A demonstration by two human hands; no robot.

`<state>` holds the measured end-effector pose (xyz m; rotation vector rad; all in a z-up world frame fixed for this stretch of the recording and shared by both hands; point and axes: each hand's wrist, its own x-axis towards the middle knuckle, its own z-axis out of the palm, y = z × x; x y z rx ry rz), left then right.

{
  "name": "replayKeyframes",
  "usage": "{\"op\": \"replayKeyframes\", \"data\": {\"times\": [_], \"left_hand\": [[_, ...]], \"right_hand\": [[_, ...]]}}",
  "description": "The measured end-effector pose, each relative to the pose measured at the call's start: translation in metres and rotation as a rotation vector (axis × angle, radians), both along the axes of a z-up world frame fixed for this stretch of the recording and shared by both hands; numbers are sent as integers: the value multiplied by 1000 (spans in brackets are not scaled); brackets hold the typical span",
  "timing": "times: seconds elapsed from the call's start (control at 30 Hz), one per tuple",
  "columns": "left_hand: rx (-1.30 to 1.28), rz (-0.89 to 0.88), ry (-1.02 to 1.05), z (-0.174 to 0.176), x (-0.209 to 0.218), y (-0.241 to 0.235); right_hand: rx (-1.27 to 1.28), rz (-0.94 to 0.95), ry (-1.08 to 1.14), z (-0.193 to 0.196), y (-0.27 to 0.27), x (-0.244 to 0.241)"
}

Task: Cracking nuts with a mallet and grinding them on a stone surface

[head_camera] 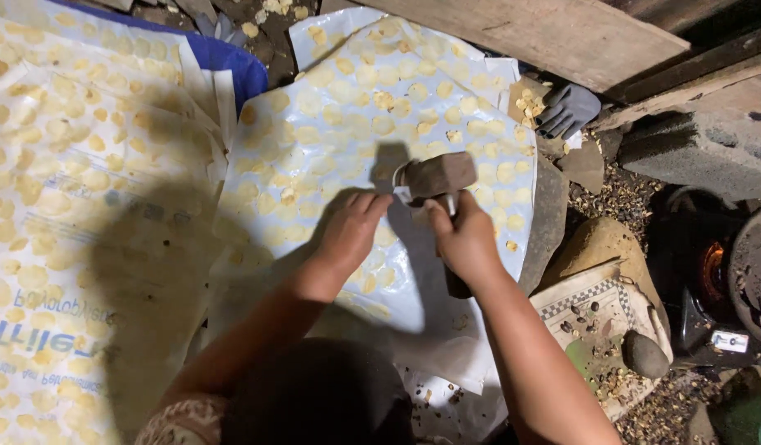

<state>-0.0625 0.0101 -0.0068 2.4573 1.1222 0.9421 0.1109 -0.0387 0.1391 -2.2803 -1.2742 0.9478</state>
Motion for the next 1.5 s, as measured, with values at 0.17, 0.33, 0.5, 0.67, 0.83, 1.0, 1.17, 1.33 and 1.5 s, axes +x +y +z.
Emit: {"op": "replayKeyframes", "data": {"times": [0.17, 0.33, 0.5, 0.67, 0.83, 1.0, 1.17, 1.33, 1.5], "left_hand": [[-200, 59, 30, -46, 30, -3], [-376, -51, -146, -29, 13, 6], [-57, 95, -134, 55, -48, 19], [-89, 376, -113, 22, -96, 2], [-115, 159, -162, 15, -83, -10], [-87, 143, -81, 4, -72, -12], [-155, 188, -15, 4, -69, -12], [-123, 178, -4, 43, -59, 0], [-54, 147, -93, 23, -16, 21]], "right_hand": [[425, -41, -60, 61, -28, 1], [1045, 248, -73, 81, -12, -32], [51, 257, -340, -77, -20, -17], [53, 296, -409, -89, -28, -16], [-79, 288, -285, -74, -10, -4], [-113, 193, -187, -2, 12, -2], [64, 176, -339, 18, -21, -21], [-55, 272, -264, -71, -30, -7], [-49, 149, -75, -18, -16, -6]]}}
